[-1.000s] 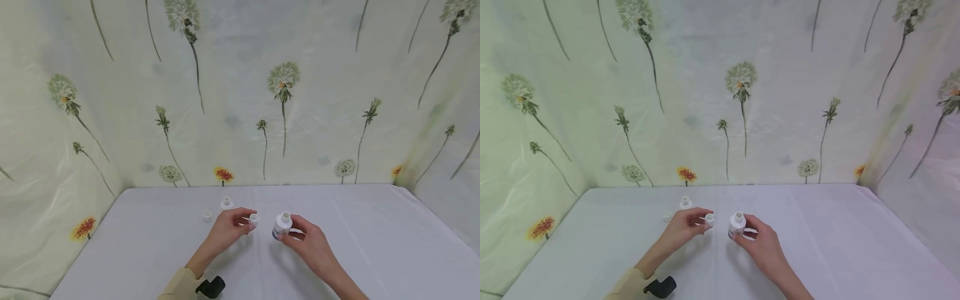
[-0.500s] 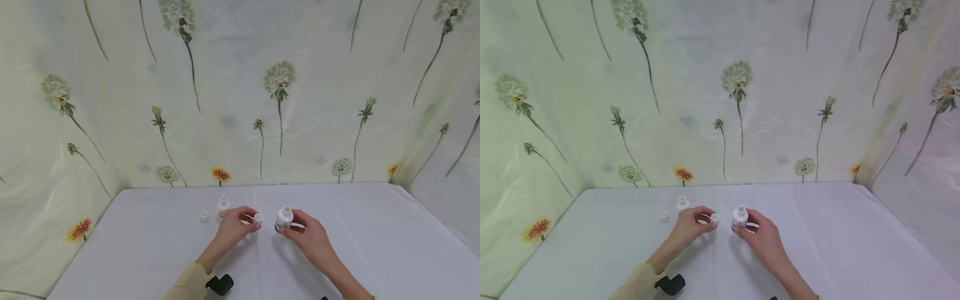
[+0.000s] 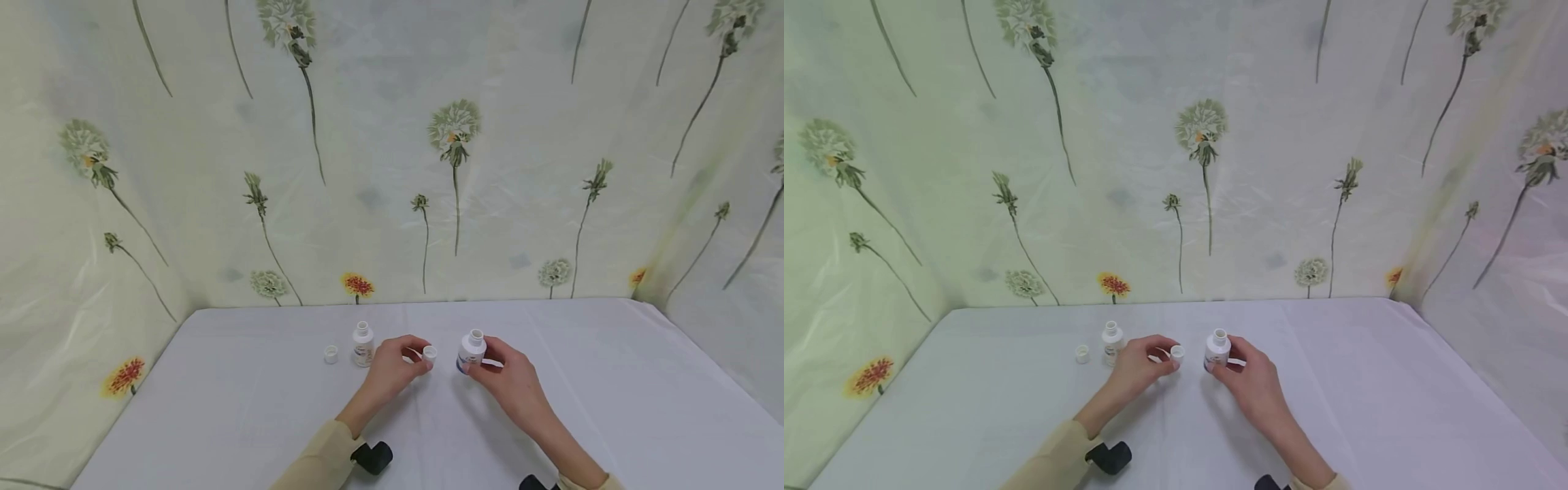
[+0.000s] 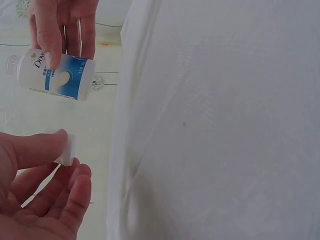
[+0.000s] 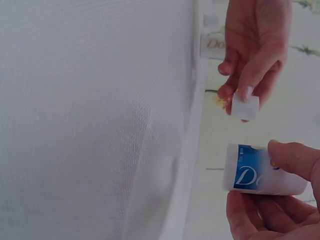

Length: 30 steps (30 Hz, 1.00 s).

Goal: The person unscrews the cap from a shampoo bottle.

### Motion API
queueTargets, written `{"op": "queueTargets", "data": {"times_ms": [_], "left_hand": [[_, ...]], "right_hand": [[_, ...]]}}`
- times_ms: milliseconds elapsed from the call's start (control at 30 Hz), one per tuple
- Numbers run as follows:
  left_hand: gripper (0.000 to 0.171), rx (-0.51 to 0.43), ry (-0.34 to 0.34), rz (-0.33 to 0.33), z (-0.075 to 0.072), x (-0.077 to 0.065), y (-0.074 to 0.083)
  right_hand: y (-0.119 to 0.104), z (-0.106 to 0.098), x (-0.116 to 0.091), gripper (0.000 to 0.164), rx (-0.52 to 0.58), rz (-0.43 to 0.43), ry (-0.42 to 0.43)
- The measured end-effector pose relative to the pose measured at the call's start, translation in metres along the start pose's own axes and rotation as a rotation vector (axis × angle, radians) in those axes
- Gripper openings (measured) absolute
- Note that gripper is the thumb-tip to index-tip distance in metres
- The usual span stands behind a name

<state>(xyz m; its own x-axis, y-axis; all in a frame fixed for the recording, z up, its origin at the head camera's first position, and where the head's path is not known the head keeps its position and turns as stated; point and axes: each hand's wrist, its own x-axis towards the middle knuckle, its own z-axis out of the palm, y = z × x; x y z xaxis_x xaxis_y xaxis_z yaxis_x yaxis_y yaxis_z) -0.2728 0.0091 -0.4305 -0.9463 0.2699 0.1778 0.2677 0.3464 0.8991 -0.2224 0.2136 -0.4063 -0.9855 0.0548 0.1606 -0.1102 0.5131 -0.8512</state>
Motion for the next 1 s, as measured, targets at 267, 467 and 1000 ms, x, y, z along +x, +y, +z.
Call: {"op": "queueTargets", "data": {"times_ms": [267,467,1000], "left_hand": [[0.023,0.017,-0.026,-0.017,0.008,0.008,-0.004],[0.023,0.017,-0.044,-0.022,0.014,0.015,-0.002],[0.021,-0.003,-0.067,-0.027,0.03,0.03,-0.002]], "right_hand": [[0.006,-0.004,0.006,0.054,-0.044,0.005,0.003],[0.013,-0.008,0.013,0.051,-0.048,-0.009,0.022],[0.022,-0.018,0.025,0.052,-0.11,0.032,0.043]]}}
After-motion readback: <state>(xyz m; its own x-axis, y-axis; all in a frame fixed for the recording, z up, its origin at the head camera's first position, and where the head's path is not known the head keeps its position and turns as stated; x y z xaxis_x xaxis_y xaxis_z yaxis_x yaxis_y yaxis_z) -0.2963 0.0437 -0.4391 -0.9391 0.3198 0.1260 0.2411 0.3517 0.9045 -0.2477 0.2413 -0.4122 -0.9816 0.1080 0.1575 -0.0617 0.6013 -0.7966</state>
